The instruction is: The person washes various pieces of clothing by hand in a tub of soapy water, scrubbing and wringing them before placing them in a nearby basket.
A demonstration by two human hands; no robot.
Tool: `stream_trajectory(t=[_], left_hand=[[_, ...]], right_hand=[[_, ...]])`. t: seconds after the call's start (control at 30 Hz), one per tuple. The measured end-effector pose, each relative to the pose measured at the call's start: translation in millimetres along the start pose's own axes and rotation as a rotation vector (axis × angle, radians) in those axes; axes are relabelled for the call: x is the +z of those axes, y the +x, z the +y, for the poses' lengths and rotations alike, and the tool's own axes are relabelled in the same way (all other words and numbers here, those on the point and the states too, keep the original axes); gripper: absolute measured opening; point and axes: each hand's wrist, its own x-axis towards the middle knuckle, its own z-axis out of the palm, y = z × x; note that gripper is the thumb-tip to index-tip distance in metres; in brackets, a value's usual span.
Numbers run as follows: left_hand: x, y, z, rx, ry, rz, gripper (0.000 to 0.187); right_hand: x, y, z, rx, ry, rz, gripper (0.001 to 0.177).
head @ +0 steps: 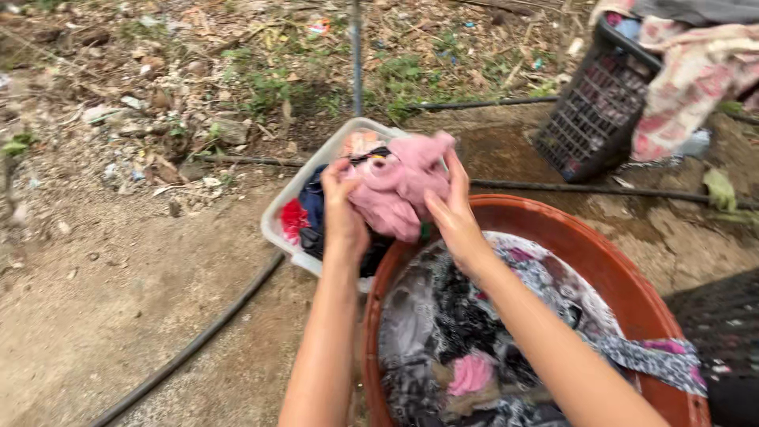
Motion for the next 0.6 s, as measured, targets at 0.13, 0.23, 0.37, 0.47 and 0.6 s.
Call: stream_trajectory(t=[0.13, 0.23, 0.37, 0.47, 0.6], left_hand=[[-76, 15, 32, 0.392, 0.865, 0.122, 0.048], [-114, 7, 19, 0.450, 1.386, 0.036, 0.046], [-126, -24, 15, 0.047, 1.877, -0.059, 0.062], [-129, -26, 12, 0.058, 1.852, -0.019, 0.066], [-130, -10, 5, -0.032, 1.891, 0.025, 0.067]], right_hand=[[63, 49, 49, 0.012, -0.179, -0.092, 0.081], [97, 30, 72, -0.232, -0.468, -0.333, 0.074], [113, 4, 58, -0.035, -0.735, -0.399, 0.077], [122, 7, 44, 0.092, -0.847, -0.453, 0.082], [136, 20, 28, 0.255, -0.936, -0.507, 0.088]])
